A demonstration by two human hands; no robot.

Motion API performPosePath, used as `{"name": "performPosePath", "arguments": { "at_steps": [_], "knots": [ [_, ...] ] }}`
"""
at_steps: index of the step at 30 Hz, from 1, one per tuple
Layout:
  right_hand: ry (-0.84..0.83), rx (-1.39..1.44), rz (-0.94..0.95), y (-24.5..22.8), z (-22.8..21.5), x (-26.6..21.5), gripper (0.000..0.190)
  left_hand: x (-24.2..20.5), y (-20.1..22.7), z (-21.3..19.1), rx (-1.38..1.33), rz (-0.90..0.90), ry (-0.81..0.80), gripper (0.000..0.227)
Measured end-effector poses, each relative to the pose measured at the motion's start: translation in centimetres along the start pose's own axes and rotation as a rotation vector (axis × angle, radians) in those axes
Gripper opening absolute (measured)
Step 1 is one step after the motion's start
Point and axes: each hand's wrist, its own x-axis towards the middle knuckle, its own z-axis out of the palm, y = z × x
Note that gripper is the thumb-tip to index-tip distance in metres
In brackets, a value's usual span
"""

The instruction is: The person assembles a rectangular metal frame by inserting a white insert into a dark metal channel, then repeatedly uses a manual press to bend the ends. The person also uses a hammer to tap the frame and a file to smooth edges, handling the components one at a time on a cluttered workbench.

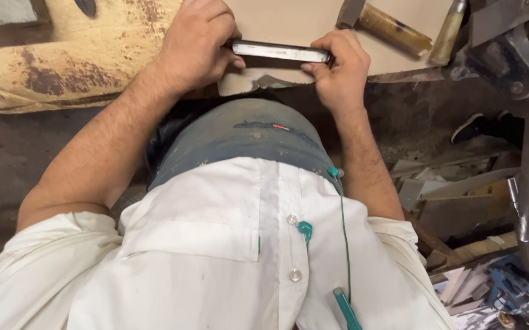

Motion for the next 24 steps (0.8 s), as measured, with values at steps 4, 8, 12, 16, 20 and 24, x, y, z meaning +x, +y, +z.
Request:
{"name": "performPosePath", "arguments": {
  "at_steps": [4, 8, 12, 16, 20, 24],
  "knots": [
    [0.007, 0.284, 0.079, 1.8, -0.7, -0.9, 0.028, 1.3, 2.3, -1.6, -0.137, 0.075, 0.059, 0.037],
    [-0.003, 0.728, 0.14, 3.1, 0.5, -1.9, 0.034, 2.9, 5.7, -2.5, -0.288, 0.123, 0.115, 0.038],
    [0.002, 0.889, 0.216, 2.7, 2.3, -2.2, 0.03, 4.8, 8.3, -1.9, -0.389, 0.118, 0.178, 0.036],
    [-0.103, 0.797, 0.279, 0.5, 3.0, -1.8, 0.019, 6.3, 8.7, -0.6, -0.437, 0.08, 0.232, 0.029],
    [-0.158, 0.468, 0.269, -1.4, -0.4, -1.2, 0.045, 8.9, 7.1, 1.3, -0.621, -0.07, 0.188, 0.029],
    [0.18, -0.287, 0.012, 0.0, -5.6, -0.1, 0.046, 13.1, 4.5, 3.8, -1.068, -0.281, 0.052, 0.024]
  ]
}}
